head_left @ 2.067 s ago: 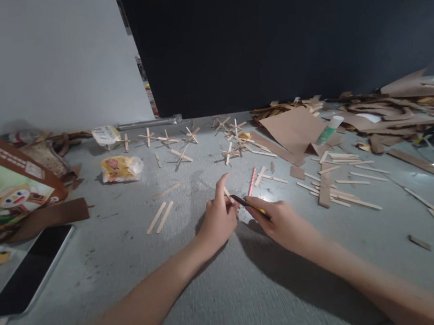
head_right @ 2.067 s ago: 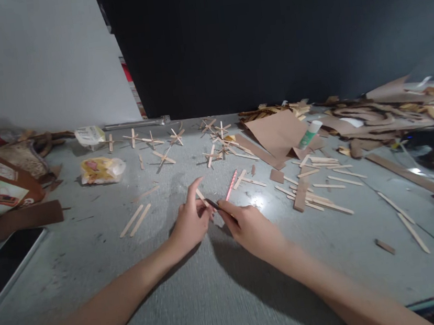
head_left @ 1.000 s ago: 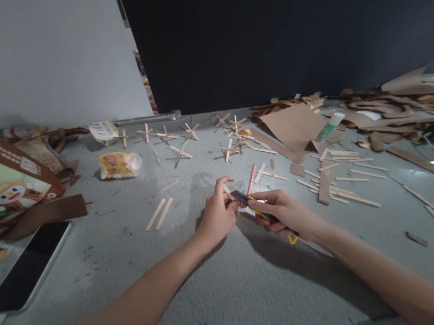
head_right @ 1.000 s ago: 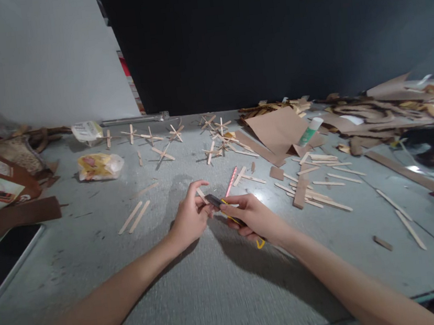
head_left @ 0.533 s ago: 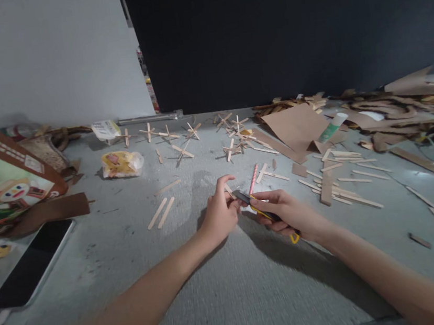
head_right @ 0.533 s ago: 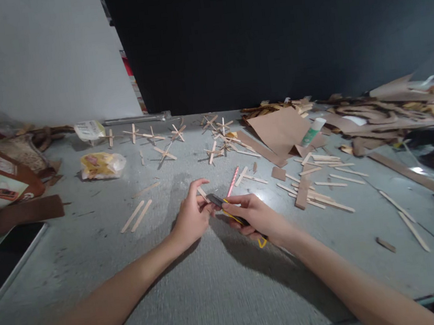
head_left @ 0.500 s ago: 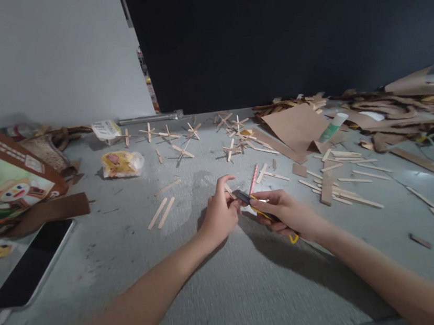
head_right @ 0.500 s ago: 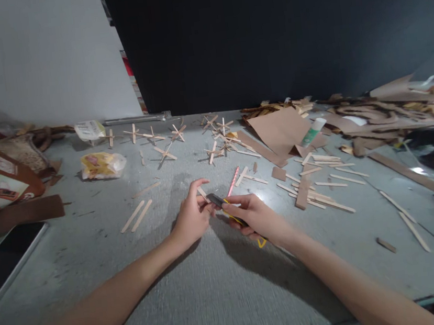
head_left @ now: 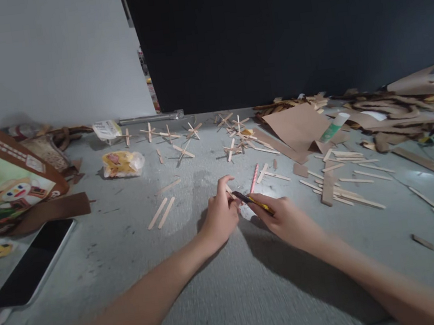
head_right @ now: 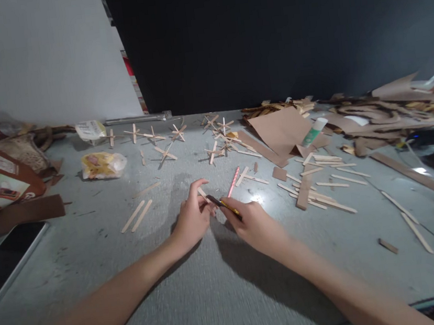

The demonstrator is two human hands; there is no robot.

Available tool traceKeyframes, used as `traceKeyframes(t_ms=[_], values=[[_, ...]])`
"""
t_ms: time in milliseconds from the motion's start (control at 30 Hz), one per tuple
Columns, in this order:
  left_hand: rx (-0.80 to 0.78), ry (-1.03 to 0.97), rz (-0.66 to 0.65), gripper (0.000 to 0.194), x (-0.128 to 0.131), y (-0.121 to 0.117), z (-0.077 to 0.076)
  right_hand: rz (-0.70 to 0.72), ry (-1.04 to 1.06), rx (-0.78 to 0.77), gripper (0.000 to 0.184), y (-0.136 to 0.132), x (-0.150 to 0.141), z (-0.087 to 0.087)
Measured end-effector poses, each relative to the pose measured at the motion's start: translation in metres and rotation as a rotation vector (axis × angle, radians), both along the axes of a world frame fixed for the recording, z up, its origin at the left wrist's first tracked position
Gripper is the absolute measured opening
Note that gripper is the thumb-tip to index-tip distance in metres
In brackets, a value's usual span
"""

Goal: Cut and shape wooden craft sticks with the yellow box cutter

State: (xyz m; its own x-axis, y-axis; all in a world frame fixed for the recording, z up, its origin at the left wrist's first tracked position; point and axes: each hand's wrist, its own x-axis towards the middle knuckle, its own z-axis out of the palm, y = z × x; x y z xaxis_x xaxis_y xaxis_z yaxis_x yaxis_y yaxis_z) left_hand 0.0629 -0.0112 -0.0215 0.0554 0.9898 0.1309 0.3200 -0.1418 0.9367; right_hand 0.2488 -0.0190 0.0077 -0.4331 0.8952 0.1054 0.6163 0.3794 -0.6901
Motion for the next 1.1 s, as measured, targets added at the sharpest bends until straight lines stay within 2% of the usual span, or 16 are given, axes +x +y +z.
traceKeyframes(t_ms=[133,267,367,500,633,833,1100], values=[[-0.014,-0.006,-0.019,0.055,0.0,0.0,0.0,-0.002,0.108,-0.11,0.038,-0.001,-0.001,0.005],[-0.021,-0.037,-0.017,0.054,-0.001,0.002,-0.001,-0.021,0.266,-0.354,0.043,0.0,-0.003,0.007],[-0.011,-0.095,-0.027,0.054,-0.001,0.002,-0.002,-0.042,0.347,-0.543,0.054,0.001,-0.003,0.009],[-0.005,-0.192,-0.049,0.051,0.0,0.003,-0.005,-0.046,0.428,-0.713,0.065,0.004,-0.002,0.012],[0.003,-0.244,-0.061,0.047,0.0,0.004,-0.007,-0.049,0.5,-0.823,0.066,0.005,-0.001,0.016],[0.019,-0.219,-0.064,0.048,0.0,0.004,-0.01,-0.065,0.592,-0.979,0.064,0.008,0.001,0.02],[0.036,-0.174,-0.054,0.05,0.0,0.004,-0.009,-0.062,0.671,-1.113,0.052,0.017,0.008,0.009]])
